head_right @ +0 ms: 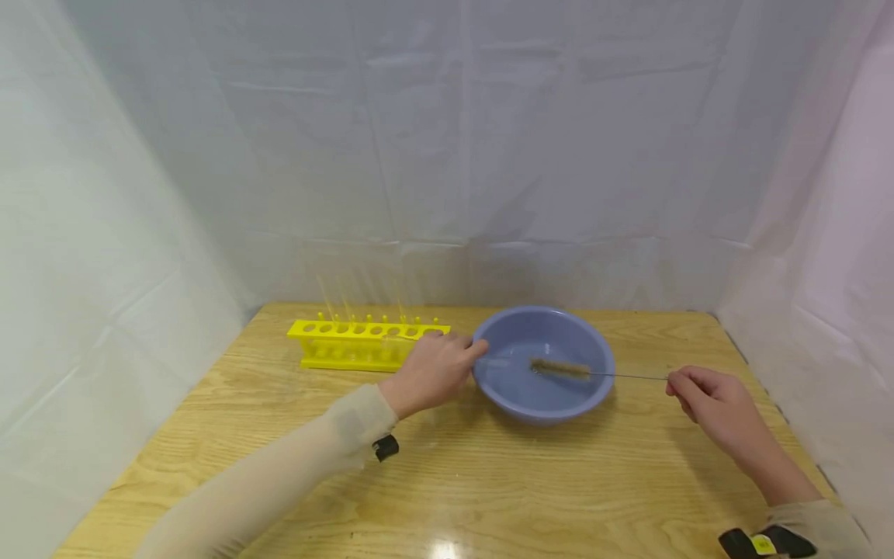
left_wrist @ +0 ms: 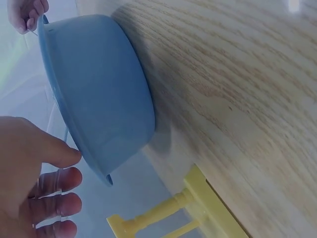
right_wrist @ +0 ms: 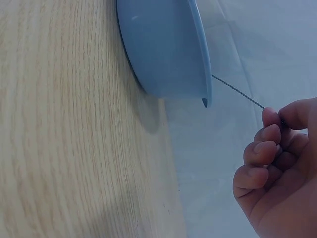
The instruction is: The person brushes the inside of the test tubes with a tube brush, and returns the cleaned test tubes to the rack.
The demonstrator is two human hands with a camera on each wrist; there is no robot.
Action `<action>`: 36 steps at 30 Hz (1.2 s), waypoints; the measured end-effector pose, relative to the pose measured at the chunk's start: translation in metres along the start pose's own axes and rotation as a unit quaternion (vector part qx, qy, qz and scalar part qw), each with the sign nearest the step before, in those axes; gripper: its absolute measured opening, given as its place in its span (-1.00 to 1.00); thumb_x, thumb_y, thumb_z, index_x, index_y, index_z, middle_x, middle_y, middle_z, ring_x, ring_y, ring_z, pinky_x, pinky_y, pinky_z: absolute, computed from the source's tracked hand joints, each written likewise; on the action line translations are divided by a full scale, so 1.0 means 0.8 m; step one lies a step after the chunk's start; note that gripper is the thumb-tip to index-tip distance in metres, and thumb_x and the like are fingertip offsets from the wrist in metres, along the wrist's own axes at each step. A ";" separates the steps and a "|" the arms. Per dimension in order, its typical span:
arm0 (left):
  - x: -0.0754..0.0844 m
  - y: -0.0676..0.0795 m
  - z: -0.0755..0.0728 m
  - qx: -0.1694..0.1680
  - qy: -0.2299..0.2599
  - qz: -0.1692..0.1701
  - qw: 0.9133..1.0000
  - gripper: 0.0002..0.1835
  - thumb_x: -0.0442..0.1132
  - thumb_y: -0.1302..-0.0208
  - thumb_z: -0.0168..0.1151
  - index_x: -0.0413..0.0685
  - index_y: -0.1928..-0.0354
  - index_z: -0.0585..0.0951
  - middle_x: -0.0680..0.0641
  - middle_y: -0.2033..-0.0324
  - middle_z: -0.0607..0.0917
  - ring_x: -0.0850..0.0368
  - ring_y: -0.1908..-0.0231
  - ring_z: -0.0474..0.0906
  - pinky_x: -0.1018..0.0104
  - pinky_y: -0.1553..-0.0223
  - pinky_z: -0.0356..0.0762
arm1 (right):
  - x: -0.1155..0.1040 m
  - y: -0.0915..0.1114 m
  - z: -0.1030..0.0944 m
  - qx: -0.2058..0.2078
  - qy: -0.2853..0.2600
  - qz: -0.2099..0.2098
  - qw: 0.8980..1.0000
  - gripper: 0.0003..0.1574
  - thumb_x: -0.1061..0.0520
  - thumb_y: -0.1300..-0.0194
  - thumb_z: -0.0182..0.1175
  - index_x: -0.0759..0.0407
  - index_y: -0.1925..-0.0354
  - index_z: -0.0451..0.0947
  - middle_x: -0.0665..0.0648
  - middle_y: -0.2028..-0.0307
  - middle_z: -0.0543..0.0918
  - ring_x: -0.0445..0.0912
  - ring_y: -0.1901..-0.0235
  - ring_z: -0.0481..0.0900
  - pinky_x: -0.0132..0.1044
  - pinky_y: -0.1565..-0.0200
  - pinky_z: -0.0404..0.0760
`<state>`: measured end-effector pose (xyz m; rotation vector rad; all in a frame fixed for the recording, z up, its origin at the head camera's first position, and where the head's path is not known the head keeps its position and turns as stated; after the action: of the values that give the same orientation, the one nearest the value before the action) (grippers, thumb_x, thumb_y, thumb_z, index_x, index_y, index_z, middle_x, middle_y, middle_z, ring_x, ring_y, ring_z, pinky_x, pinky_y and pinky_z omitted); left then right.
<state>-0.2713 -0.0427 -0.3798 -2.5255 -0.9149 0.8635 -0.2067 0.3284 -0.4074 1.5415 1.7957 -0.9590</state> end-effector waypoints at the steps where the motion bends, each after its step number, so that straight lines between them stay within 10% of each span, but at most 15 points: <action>1: 0.000 0.000 0.000 0.000 0.000 0.003 1.000 -0.65 -0.15 -0.13 0.36 0.14 0.00 0.59 0.03 0.41 0.69 0.10 0.51 0.61 0.29 0.59 0.47 | 0.000 0.000 0.000 0.001 -0.002 0.000 1.000 -0.46 -0.12 -0.60 -0.06 0.28 0.32 0.51 0.04 0.68 0.33 0.01 0.70 0.25 -0.16 0.58 0.27; 22: 0.000 -0.013 -0.005 -0.038 -0.057 0.040 0.997 -0.59 -0.09 -0.14 0.43 0.24 -0.06 0.61 0.01 0.15 0.76 0.09 0.24 0.68 0.20 0.22 0.45 | 0.002 0.001 0.006 -0.003 -0.013 0.000 1.000 -0.48 -0.10 -0.61 -0.07 0.29 0.28 0.51 0.04 0.66 0.33 0.01 0.68 0.25 -0.15 0.59 0.26; 36: 0.003 -0.021 -0.006 0.003 -0.079 0.063 0.995 -0.78 -0.27 -0.35 0.19 0.21 0.06 0.65 0.02 0.21 0.74 0.06 0.14 0.63 0.10 0.03 0.40 | 0.005 0.000 0.008 -0.011 -0.001 0.014 1.000 -0.41 -0.16 -0.60 -0.09 0.34 0.23 0.50 0.07 0.64 0.34 0.01 0.65 0.28 -0.17 0.56 0.29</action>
<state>-0.2748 -0.0290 -0.3695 -2.5621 -0.8038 1.1159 -0.2072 0.3253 -0.4142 1.5478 1.7731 -0.9243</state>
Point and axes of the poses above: each hand's wrist, its own y-axis away from the middle knuckle, its own z-axis out of the palm, x = y × z, the point moved 4 cm from there along -y, towards the middle knuckle
